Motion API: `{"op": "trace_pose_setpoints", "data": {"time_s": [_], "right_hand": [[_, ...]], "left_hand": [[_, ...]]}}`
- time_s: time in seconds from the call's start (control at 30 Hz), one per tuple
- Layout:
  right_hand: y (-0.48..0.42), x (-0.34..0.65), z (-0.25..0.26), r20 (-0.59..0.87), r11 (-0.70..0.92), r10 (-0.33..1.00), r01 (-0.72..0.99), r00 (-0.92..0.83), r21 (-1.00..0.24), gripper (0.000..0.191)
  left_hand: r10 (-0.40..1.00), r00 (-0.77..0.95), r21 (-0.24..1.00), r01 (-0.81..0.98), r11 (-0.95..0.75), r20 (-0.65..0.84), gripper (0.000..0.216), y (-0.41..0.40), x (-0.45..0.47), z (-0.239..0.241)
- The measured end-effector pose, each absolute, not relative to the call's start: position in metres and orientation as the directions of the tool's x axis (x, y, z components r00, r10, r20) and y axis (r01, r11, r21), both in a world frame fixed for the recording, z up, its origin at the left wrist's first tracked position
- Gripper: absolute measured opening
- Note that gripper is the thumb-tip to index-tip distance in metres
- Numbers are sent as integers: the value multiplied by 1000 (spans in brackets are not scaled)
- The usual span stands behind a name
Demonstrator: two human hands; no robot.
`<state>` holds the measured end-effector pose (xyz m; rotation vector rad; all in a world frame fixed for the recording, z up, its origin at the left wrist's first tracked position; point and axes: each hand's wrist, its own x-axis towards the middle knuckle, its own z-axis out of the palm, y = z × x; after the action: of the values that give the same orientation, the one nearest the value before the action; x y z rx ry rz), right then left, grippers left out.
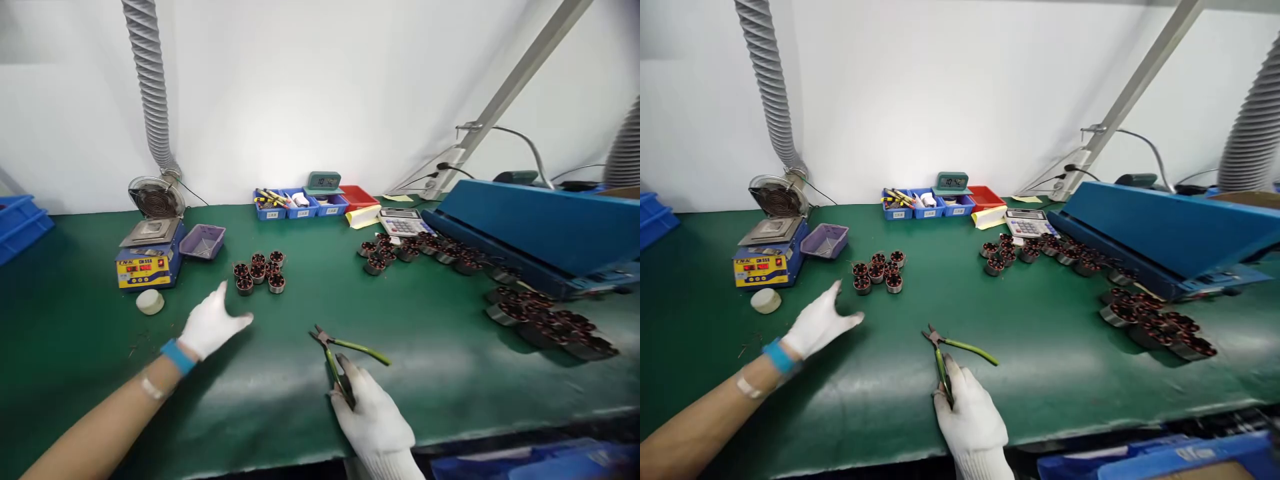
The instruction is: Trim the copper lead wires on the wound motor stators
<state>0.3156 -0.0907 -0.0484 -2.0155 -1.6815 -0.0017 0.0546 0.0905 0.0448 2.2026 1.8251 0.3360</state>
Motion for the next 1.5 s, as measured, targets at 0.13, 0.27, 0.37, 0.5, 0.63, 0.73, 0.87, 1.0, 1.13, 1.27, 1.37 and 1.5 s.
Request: {"op": "trace_pose_setpoints", "data": {"time_s": [0.13,0.27,0.37,0.5,0.63,0.73,0.87,1.0,1.13,1.27,1.37,1.5], "right_hand": [[-91,309,-46,305,-177,903,910,302,-376,44],[-90,311,-44,324,-177,893,906,312,-384,42],[-87,301,-34,370,-122,890,919,268,-374,43],[-73,250,-6,317,26,934,858,162,-513,63],[-52,198,9,45,9,999,729,30,-684,83],[-44,188,9,-38,-45,999,570,25,-820,59],[-38,196,10,-136,-135,987,-26,90,-991,35],[-37,205,6,-115,-70,984,-295,138,-953,38],[-41,221,-1,67,58,993,92,101,-994,66],[-43,222,3,68,231,966,717,-249,-657,85],[-43,216,12,61,347,932,831,-357,-435,36],[-53,224,26,-35,361,882,723,-470,-589,20]], "left_hand": [[988,150,420,894,-154,41,86,141,102,40],[974,209,467,855,-228,91,70,139,98,27],[946,318,476,822,-312,71,80,97,75,17],[917,399,509,790,-341,-6,97,35,49,9],[813,582,622,641,-450,-13,100,13,33,2],[791,611,604,631,-486,-1,88,14,27,-5],[810,587,550,678,-487,-6,88,12,32,-5],[801,598,500,702,-507,-28,92,9,38,-2],[785,620,564,650,-509,-7,97,9,32,-6],[751,660,628,572,-527,29,92,12,24,-11],[768,640,599,609,-520,17,88,14,24,-11],[802,597,519,687,-509,-4,89,14,33,-6]]}}
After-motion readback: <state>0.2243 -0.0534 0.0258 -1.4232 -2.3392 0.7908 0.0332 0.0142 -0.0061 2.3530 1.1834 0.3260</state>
